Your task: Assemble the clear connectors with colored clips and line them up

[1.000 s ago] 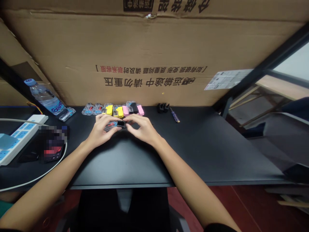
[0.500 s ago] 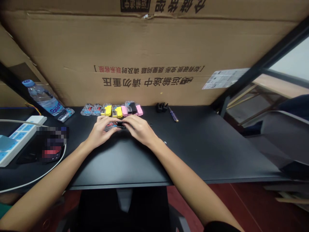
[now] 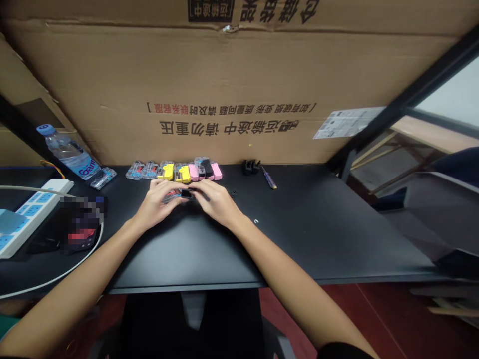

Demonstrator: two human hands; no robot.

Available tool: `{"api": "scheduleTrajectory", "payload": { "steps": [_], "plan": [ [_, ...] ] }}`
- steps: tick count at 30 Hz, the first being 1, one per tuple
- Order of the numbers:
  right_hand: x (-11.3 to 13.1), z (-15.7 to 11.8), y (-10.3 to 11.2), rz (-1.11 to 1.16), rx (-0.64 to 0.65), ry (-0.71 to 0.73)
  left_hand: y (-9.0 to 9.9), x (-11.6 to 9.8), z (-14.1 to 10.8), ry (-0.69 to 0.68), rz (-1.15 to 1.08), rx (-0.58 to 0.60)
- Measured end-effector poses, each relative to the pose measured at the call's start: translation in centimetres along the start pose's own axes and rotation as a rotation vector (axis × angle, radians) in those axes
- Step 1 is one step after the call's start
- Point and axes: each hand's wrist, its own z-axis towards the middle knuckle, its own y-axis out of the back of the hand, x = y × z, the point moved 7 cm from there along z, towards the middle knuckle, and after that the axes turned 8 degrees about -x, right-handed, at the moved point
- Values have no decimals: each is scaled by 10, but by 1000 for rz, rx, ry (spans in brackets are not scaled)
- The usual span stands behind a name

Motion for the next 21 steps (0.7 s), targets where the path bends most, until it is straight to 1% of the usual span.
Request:
{"api": "scheduleTrajectory", "payload": {
  "steps": [4,8,13,17,21],
  "plan": [
    [-1,4,3,112,-19,-34,1,-1,1,7,13,16],
    [-2,3,6,119,-45,-29,1,-1,2,12,12,16],
    [2,1,2,-11,15,36,-2,-1,0,7,20,26],
    [8,-1,1,-131,32,123,-1,-1,-1,-1,26,4],
    [10,-2,-2,-226,72,161,-1,1,-2,5,31,-8]
  ]
}}
